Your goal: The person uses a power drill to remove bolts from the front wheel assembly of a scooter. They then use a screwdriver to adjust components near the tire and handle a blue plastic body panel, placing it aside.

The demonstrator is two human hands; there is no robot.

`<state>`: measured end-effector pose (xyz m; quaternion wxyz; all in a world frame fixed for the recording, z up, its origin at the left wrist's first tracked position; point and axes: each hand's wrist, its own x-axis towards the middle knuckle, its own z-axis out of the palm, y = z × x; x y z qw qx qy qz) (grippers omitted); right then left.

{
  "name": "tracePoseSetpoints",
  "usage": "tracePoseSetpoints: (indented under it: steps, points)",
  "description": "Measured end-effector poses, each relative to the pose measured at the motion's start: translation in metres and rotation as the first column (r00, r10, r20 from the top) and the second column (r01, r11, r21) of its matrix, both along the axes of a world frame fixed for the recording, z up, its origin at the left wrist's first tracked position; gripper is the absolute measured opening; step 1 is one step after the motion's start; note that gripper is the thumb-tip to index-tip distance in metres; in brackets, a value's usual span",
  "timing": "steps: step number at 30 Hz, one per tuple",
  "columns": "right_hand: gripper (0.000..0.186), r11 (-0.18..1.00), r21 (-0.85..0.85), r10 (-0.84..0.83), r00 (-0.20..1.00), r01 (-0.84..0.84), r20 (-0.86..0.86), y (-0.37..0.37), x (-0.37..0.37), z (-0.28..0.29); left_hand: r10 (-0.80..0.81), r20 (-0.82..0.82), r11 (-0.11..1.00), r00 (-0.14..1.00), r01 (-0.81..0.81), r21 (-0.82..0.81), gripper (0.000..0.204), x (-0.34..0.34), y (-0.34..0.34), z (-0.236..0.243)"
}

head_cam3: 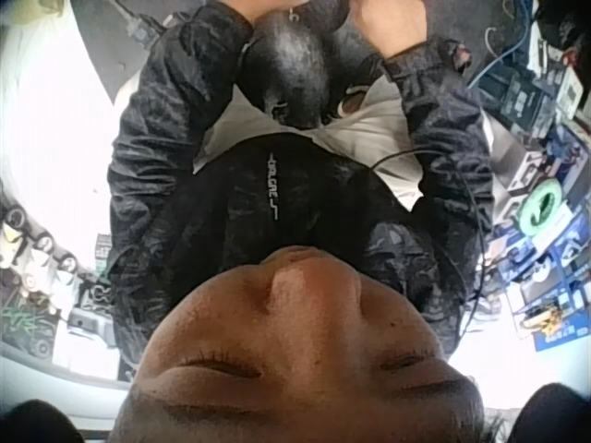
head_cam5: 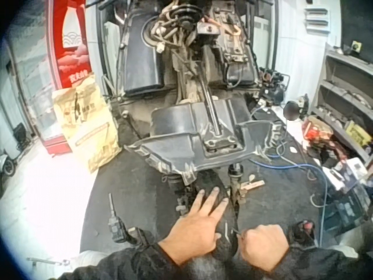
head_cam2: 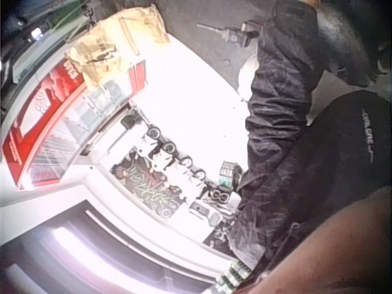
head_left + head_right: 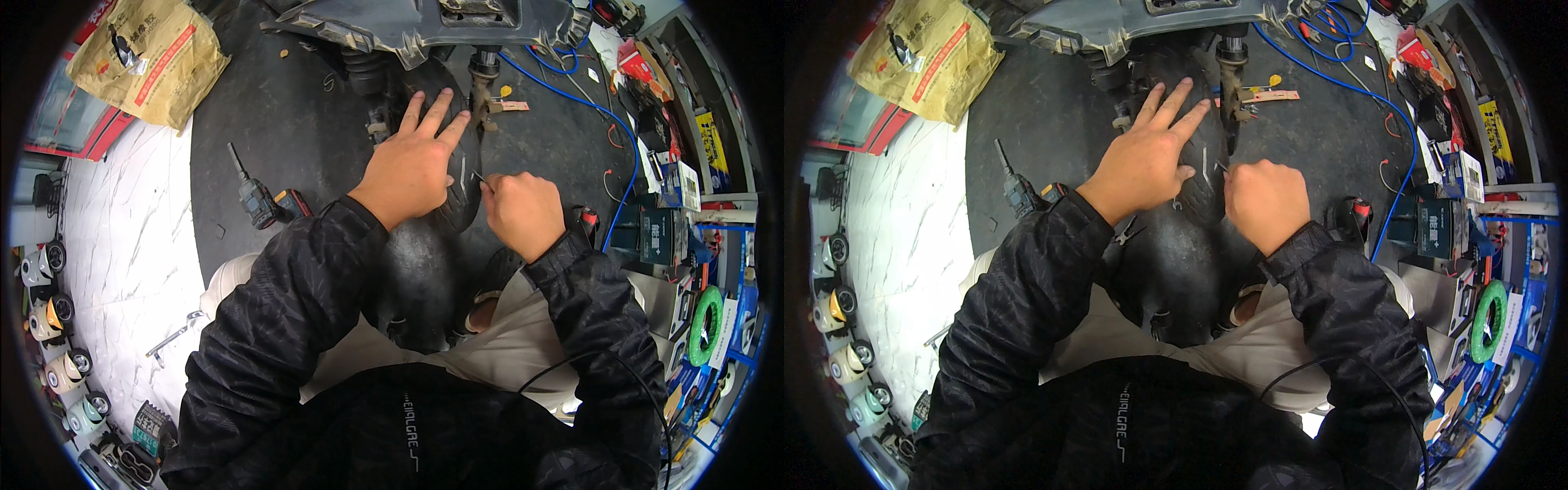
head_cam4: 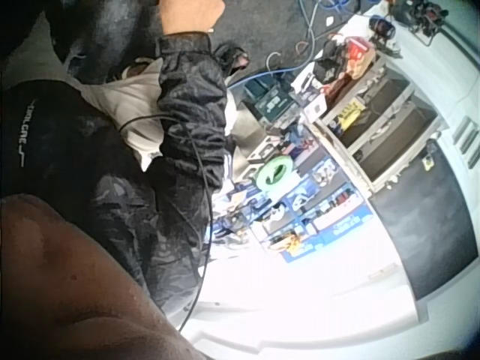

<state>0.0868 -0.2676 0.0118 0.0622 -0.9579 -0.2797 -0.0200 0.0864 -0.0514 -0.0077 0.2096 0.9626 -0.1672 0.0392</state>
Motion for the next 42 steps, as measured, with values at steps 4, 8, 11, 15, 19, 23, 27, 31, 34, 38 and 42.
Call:
tracePoseSetpoints:
  steps: [4,8,11,15,19,23,27,31,34,38,42]
  points:
    - [0.02,0.998,-0.058,0.018,1.0,-0.019,-0.02,0.0006,-0.0009,-0.0002,-0.005,0.001,1.0,1.0,0.005,0.0,0.093,-0.0005,0.0006,0.0007]
    - [0.021,0.999,-0.045,-0.003,0.999,0.004,0.035,-0.0001,-0.0007,0.0,-0.003,-0.003,1.0,1.0,0.003,-0.004,0.094,-0.0005,0.0008,0.0019]
    - [0.022,0.997,-0.07,0.028,1.0,-0.028,-0.008,-0.0009,-0.0008,0.0007,0.0,-0.012,1.0,1.0,0.0,-0.003,0.094,-0.0003,-0.0004,0.0024]
    - [0.022,0.997,-0.069,0.023,1.0,-0.023,0.006,-0.0011,-0.0011,0.0015,0.0,-0.03,1.0,1.0,0.0,0.009,0.093,-0.0003,-0.0006,0.0029]
    - [0.022,0.998,-0.059,0.035,0.999,-0.035,-0.003,-0.0007,-0.0007,0.0006,-0.004,-0.007,1.0,1.0,0.004,0.014,0.093,-0.0007,-0.0002,0.0024]
    - [0.022,0.998,-0.06,0.025,0.999,-0.023,0.038,-0.0019,0.0001,-0.0004,0.003,-0.002,1.0,1.0,-0.002,0.014,0.093,-0.0007,-0.0005,0.0021]
    - [0.021,0.993,-0.101,0.059,0.998,-0.058,0.002,-0.0037,0.0006,-0.0006,0.0,0.005,1.0,1.0,0.0,0.016,0.093,-0.0006,-0.0007,0.0026]
    - [0.021,0.994,-0.106,0.044,0.999,-0.04,0.03,-0.0032,0.0006,-0.0008,0.0,-0.004,1.0,1.0,0.0,0.014,0.093,-0.0008,-0.0008,0.0032]
    - [0.02,0.991,-0.12,0.064,0.998,-0.061,0.018,-0.0035,0.0006,-0.0006,0.002,-0.018,1.0,1.0,-0.002,0.017,0.092,-0.0007,-0.0013,0.0031]
    - [0.019,0.996,-0.084,0.048,0.997,-0.042,0.067,-0.004,0.0009,0.0,0.005,-0.024,1.0,1.0,-0.005,0.016,0.092,-0.0007,-0.0005,0.0036]
    - [0.019,0.989,-0.127,0.083,0.996,-0.079,0.027,-0.005,0.0009,-0.0001,0.002,-0.03,1.0,1.0,-0.002,0.018,0.092,-0.0008,-0.0005,0.0043]
